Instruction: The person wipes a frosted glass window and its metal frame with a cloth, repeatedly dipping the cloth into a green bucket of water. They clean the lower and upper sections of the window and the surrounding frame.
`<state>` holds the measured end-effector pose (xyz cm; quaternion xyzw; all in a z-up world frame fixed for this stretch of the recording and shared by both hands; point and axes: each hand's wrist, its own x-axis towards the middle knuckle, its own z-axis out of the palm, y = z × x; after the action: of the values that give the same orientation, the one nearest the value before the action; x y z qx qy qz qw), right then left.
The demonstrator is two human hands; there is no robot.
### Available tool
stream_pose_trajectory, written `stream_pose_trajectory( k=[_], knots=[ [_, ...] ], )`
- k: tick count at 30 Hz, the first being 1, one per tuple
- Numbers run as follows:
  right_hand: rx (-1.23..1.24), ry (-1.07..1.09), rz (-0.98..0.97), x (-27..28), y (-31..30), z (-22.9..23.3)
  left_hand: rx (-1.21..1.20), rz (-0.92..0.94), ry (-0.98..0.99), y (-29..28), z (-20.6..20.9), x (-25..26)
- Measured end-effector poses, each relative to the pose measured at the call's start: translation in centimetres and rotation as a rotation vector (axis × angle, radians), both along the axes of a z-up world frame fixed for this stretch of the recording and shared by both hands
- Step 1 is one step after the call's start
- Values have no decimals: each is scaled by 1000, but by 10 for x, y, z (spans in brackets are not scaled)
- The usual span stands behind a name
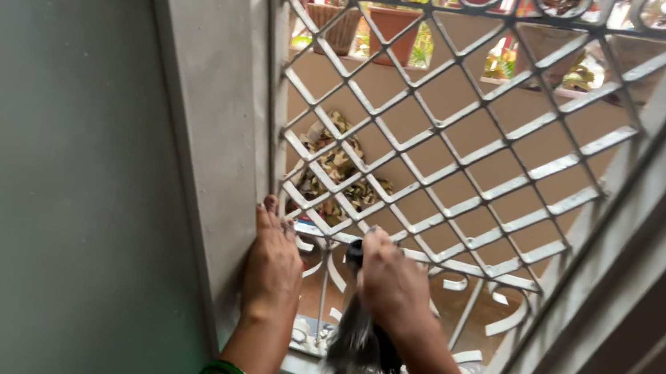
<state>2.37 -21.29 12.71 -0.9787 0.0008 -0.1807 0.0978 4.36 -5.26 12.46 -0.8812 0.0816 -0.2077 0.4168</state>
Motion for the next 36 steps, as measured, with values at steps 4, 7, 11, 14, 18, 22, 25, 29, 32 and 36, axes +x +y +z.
stream_pose_trajectory(
  k=[4, 7, 11, 14, 18, 22, 25, 29, 32, 36],
  knots=[
    [228, -3, 29, -34, -8, -19, -43, -9, 31, 0, 10, -6],
    [496, -111, 97, -22, -4, -14, -30, 0, 91, 1, 15, -9],
    [302, -353, 224, 7, 1, -19, -29, -7, 45, -2, 9, -10],
    [304, -209, 168, 8, -2, -24, -53, -5, 62, -1, 8, -4],
    [211, -218, 260, -26, -25, -31, -255, -32, 65, -5, 3, 3],
    [359, -519, 315, -28, -18, -18, -416, -54, 49, -12, 8, -1],
    [309, -369, 148, -8, 10, -6, -419, -71, 124, -20, 16, -19],
    [468, -241, 9, 19, 51, 17, -417, -120, 146, -14, 28, -38],
    [588, -508, 143, 22, 60, 16, -338, -130, 59, 2, 27, -38],
    [363, -360, 124, 5, 42, -3, -217, -106, 49, 8, 15, -33]
  ],
)
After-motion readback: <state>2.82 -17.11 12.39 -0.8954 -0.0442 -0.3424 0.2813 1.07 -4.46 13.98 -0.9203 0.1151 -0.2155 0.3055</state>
